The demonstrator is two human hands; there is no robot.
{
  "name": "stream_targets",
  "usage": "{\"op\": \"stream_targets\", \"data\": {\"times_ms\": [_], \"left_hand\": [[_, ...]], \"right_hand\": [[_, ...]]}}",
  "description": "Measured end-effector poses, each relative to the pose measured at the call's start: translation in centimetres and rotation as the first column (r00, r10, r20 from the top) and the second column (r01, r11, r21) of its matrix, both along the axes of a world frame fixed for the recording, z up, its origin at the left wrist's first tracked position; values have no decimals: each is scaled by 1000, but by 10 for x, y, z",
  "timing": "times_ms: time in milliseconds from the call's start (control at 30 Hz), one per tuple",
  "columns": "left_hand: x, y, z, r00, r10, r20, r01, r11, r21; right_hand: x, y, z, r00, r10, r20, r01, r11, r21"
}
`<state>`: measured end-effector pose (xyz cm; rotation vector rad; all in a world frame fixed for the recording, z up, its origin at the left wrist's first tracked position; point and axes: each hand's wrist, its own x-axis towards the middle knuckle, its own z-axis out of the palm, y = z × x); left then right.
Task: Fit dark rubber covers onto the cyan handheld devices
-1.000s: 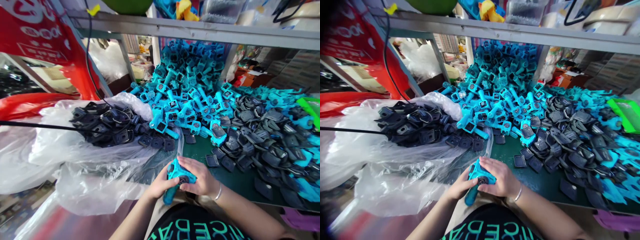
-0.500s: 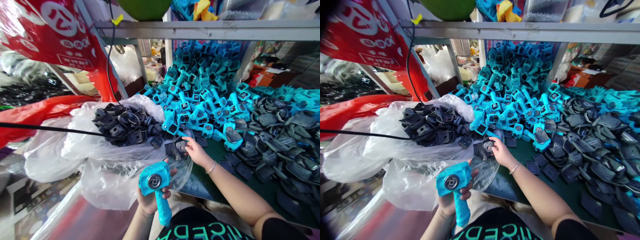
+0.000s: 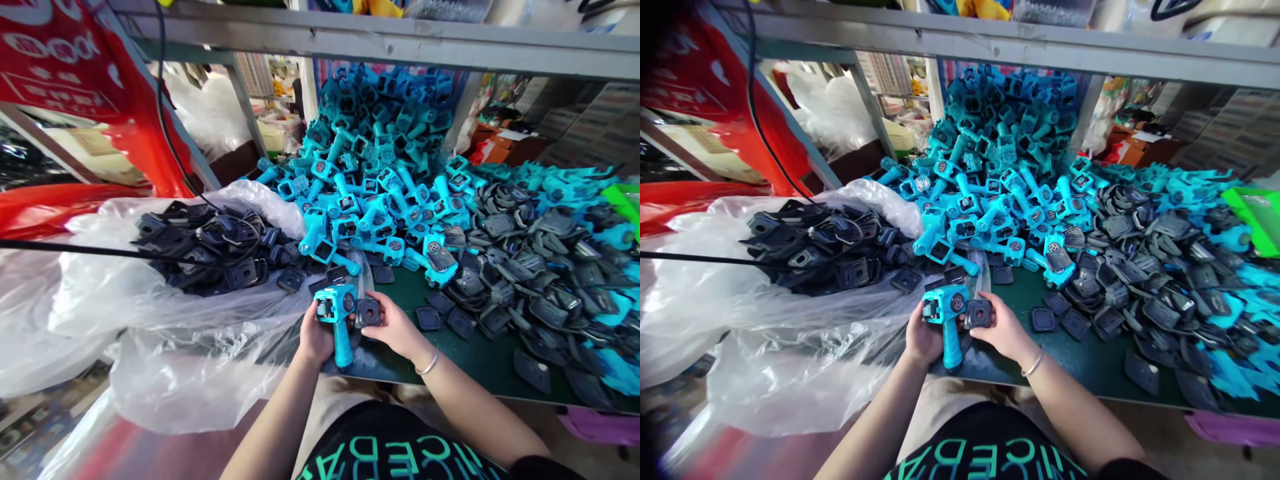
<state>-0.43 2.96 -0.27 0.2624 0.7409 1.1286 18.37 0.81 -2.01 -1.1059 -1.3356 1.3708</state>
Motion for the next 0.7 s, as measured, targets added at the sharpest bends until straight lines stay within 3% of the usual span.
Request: {"op": "stream_targets", "data": {"times_ms": [100,167,200,267,333,433,567,633,700], "left_hand": [[5,-1,7,999,9,-39,-9,1000,11],[9,-7,9,993,63,-96,-59,997,50],[12,-12,9,986,97,-137,-85,992,91],[18,-22,9,962,147,-231,-100,974,201],[23,-31,9,939,141,-314,-37,948,315],[28,-44,12,909,121,-398,68,900,430],[31,-51,18,845,187,-501,67,893,445],[32,-52,18,853,168,-493,79,894,442],[34,-52,17,905,128,-406,86,879,469]], "right_hand": [[13,-3,12,997,-48,67,45,998,47],[20,-9,31,978,-131,163,89,966,245],[22,-13,41,957,-177,231,75,917,391],[21,-19,59,892,-267,364,-30,770,638],[16,-23,68,838,-312,447,-130,681,720],[9,-27,69,815,-325,480,-155,675,721],[11,-31,63,807,-318,498,-166,687,708],[15,-33,61,827,-300,475,-144,703,696],[16,-35,57,888,-237,395,-79,766,638]]}}
